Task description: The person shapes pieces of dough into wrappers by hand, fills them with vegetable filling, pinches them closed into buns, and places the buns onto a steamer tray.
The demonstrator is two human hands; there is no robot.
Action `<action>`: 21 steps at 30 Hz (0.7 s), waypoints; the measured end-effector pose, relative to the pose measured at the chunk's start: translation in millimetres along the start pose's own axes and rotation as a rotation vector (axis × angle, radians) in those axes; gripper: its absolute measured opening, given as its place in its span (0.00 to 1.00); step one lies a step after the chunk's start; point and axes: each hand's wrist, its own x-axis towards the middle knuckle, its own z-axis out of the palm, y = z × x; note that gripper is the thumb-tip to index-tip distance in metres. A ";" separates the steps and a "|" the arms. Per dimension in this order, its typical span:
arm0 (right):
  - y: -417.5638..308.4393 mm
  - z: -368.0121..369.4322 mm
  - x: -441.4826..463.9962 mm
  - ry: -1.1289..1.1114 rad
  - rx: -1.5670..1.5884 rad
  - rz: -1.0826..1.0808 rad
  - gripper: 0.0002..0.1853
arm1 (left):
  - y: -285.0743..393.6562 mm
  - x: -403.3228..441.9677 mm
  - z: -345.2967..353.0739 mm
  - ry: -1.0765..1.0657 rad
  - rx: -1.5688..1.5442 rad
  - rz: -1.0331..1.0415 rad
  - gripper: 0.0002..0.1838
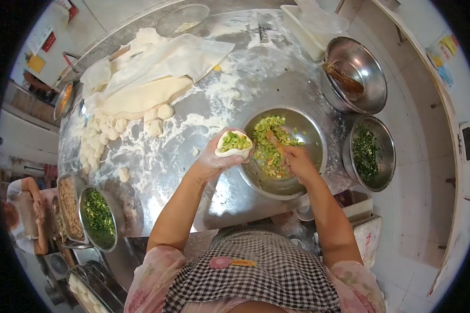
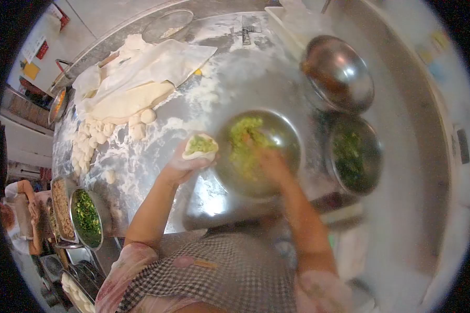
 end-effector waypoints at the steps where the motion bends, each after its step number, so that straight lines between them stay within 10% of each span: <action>1: -4.0 1.6 -4.1 0.004 0.084 0.054 0.16 | -2.4 0.8 -0.8 0.005 -0.012 0.001 0.32; 10: -38.3 -10.0 -47.6 -0.030 0.413 0.003 0.21 | -12.4 34.8 -2.1 -0.002 0.095 -0.130 0.31; 16: -20.8 -23.1 -59.3 0.286 -0.358 -0.793 0.21 | -4.6 53.6 18.9 -0.158 0.097 -0.136 0.32; 21: -17.5 -20.5 -62.9 0.302 -0.492 -0.618 0.24 | 3.8 61.7 27.6 -0.184 0.152 -0.175 0.27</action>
